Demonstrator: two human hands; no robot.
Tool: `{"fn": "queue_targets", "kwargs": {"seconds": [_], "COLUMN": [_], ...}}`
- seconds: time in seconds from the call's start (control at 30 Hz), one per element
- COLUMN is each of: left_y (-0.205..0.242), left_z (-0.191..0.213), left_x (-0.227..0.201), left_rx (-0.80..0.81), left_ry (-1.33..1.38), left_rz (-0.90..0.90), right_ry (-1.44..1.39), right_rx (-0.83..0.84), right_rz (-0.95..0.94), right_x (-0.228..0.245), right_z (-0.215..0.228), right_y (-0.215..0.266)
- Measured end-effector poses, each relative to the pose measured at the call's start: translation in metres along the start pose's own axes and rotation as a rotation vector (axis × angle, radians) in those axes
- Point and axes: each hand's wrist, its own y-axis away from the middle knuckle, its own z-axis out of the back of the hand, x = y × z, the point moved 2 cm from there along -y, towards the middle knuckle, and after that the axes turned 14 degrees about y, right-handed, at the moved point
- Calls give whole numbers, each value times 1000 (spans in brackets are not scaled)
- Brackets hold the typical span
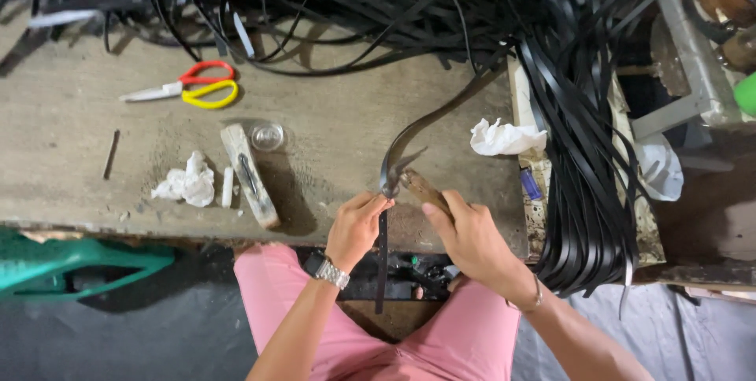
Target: The person rubs a small metal rod on a wooden block, wipes the rod with a tissue, then uses a hammer and the rod to punch holes in a black strap. The person repeats the punching process on the same strap and handles a second strap at the end.
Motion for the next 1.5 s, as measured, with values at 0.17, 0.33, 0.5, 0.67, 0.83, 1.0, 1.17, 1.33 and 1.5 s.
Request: {"fn": "queue_targets", "kwargs": {"seconds": [0.17, 0.33, 0.5, 0.67, 0.83, 1.0, 1.17, 1.33, 1.5], "left_y": [-2, -1, -4, -2, -13, -14, -23, -24, -23], "left_z": [4, -1, 1, 0, 13, 21, 21, 18, 17], "left_x": [0, 7, 1, 7, -6, 1, -16, -14, -12], "left_rx": [-32, -54, -77, -59, -102, -344, -262, -219, -209], "left_ry": [94, 103, 86, 63, 148, 654, 434, 297, 245], "left_rz": [20, 30, 43, 60, 153, 510, 422, 348, 309], "right_ry": [78, 484, 556, 165, 194, 144, 128, 110, 102], "right_rx": [102, -175, -152, -146, -158, -106, -80, -81, -68], "right_rz": [-348, -306, -209, 98, 213, 198, 188, 195, 188], "right_x": [-43, -102, -84, -35, -13, -8, -6, -6, -5], "right_z": [-29, -75, -78, -113, -108, -105, -102, -100, -98], "right_y": [4, 7, 4, -6, -9, -3, 1, 2, 2]}}
